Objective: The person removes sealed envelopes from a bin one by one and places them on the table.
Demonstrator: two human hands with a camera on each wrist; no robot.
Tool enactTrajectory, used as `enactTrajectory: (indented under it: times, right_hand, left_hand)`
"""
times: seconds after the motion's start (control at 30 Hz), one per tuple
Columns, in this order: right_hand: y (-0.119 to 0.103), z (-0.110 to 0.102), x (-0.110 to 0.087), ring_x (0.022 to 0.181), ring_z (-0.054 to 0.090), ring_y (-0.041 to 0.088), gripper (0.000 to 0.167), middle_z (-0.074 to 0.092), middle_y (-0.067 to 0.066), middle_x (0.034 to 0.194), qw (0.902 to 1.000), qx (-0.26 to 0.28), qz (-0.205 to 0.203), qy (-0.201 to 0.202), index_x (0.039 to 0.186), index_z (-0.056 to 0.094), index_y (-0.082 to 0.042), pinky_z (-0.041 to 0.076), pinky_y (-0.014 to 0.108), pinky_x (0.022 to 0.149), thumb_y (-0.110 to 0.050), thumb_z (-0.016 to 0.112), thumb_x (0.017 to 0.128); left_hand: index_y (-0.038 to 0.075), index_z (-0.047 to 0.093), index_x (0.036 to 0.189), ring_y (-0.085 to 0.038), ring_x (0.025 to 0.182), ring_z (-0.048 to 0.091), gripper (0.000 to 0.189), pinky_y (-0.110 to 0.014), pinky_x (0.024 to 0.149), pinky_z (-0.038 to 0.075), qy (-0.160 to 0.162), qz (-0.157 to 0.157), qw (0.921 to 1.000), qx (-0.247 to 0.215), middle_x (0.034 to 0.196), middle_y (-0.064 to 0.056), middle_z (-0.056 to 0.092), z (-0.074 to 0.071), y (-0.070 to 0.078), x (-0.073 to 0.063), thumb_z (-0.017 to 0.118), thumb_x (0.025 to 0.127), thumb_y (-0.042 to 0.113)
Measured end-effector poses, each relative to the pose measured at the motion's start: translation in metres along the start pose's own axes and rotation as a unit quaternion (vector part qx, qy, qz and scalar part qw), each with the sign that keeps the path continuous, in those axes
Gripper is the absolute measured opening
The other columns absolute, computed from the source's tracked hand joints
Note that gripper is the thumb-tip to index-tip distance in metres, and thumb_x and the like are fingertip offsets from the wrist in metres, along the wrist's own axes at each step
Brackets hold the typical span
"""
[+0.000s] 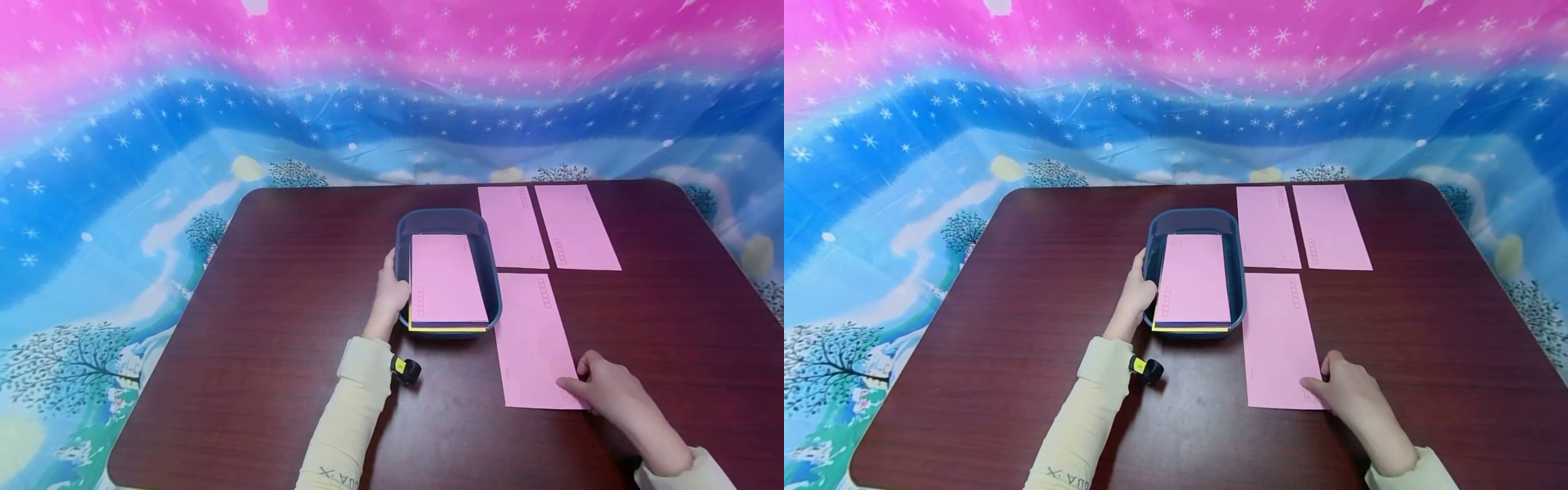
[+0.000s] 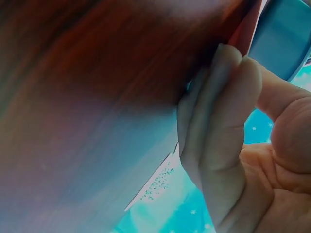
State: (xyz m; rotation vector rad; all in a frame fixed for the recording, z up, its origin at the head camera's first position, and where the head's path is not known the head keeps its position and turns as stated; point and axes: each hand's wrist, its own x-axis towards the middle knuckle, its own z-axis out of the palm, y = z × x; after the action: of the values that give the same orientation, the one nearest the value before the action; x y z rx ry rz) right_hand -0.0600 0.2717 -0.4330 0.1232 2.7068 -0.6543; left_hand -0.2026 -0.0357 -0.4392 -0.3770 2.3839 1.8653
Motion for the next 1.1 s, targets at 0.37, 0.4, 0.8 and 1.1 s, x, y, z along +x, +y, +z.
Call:
enactTrajectory:
  times: [0.37,0.4,0.8,1.1]
  right_hand:
    - [-0.0019,-0.0018,-0.0016,0.054,0.049,0.013,0.036,0.052,-0.001,0.053,1.0000,-0.005,0.006,-0.001,0.087,0.047,-0.004,0.035,0.029,0.058,-0.035,0.065,0.086]
    - [-0.0016,-0.0018,-0.0013,0.055,0.049,0.014,0.036,0.052,-0.001,0.054,0.9999,-0.009,0.005,0.000,0.087,0.047,-0.004,0.034,0.030,0.058,-0.035,0.065,0.086]
    - [0.0003,-0.0007,-0.0012,0.059,0.045,0.017,0.035,0.047,0.000,0.059,0.9992,-0.039,0.002,0.005,0.083,0.047,-0.007,0.032,0.030,0.057,-0.036,0.065,0.085]
    - [-0.0004,0.0000,-0.0020,0.061,0.046,0.017,0.034,0.046,0.000,0.059,0.9994,-0.033,0.002,0.007,0.082,0.047,-0.007,0.033,0.030,0.058,-0.035,0.065,0.085]
  left_hand:
    - [0.014,0.031,0.149,-0.035,0.127,0.042,0.078,-0.045,0.110,0.031,0.002,0.009,1.0000,-0.002,0.140,-0.025,0.040,-0.0007,0.0024,-0.0022,0.038,0.079,-0.018]
    - [0.014,0.031,0.149,-0.035,0.126,0.042,0.078,-0.045,0.110,0.031,0.002,0.008,1.0000,-0.001,0.140,-0.025,0.040,-0.0007,0.0023,-0.0021,0.038,0.079,-0.018]
    - [0.015,0.029,0.150,-0.035,0.125,0.042,0.078,-0.046,0.109,0.032,-0.001,0.001,1.0000,0.005,0.140,-0.024,0.039,-0.0006,0.0014,-0.0018,0.039,0.080,-0.017]
    - [0.016,0.029,0.150,-0.034,0.128,0.042,0.077,-0.046,0.110,0.031,0.000,-0.002,1.0000,0.007,0.142,-0.023,0.040,-0.0006,0.0019,-0.0015,0.039,0.081,-0.017]
